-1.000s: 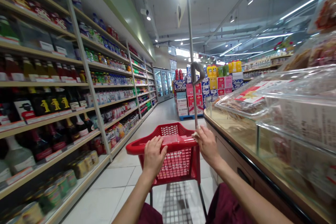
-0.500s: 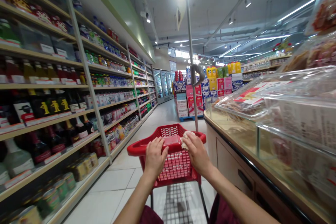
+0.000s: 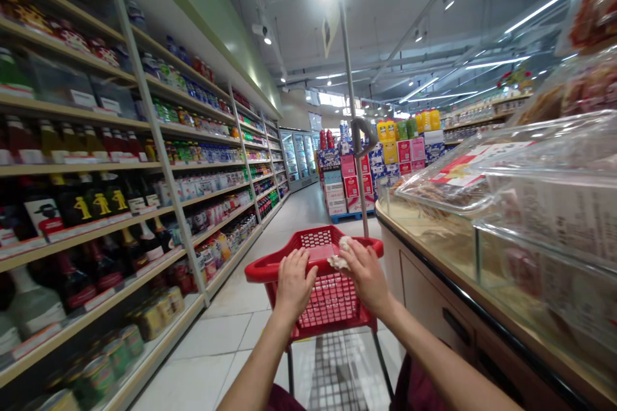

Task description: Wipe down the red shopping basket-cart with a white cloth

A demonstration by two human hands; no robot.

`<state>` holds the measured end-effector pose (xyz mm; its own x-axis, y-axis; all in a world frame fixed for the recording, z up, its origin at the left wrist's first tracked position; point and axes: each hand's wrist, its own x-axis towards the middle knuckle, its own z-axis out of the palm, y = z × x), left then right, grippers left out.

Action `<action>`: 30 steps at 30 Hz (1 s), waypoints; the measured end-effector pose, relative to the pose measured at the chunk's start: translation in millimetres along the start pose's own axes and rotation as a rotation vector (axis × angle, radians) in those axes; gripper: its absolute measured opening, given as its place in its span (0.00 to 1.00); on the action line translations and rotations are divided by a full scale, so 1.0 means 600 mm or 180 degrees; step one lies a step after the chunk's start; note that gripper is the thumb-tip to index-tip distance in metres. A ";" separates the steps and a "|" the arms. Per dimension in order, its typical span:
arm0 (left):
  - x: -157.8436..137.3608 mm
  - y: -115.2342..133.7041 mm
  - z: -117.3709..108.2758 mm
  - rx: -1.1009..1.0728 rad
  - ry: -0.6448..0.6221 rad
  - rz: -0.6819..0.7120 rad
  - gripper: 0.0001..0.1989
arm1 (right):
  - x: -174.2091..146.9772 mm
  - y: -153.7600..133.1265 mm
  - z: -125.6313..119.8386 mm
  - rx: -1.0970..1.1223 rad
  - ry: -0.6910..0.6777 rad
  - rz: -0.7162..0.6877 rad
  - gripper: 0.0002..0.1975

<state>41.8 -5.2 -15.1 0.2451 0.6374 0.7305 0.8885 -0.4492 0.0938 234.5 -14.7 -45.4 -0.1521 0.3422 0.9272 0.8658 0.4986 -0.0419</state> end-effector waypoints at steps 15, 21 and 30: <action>0.003 0.013 0.012 0.0101 0.0034 0.0108 0.18 | -0.001 0.042 -0.025 -0.0242 -0.0168 0.0405 0.20; 0.006 0.023 0.021 0.0169 0.0106 0.0064 0.18 | 0.006 -0.004 -0.009 -0.0134 -0.0103 0.0232 0.19; 0.012 -0.006 0.022 0.0062 0.0384 0.0346 0.19 | 0.030 0.031 -0.041 -0.0418 -0.0407 0.1209 0.19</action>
<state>45.5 9.4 -19.3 0.2930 0.5054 0.8116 0.8668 -0.4986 -0.0025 259.6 -18.8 -20.3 0.1388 0.5824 0.8010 0.9239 0.2150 -0.3165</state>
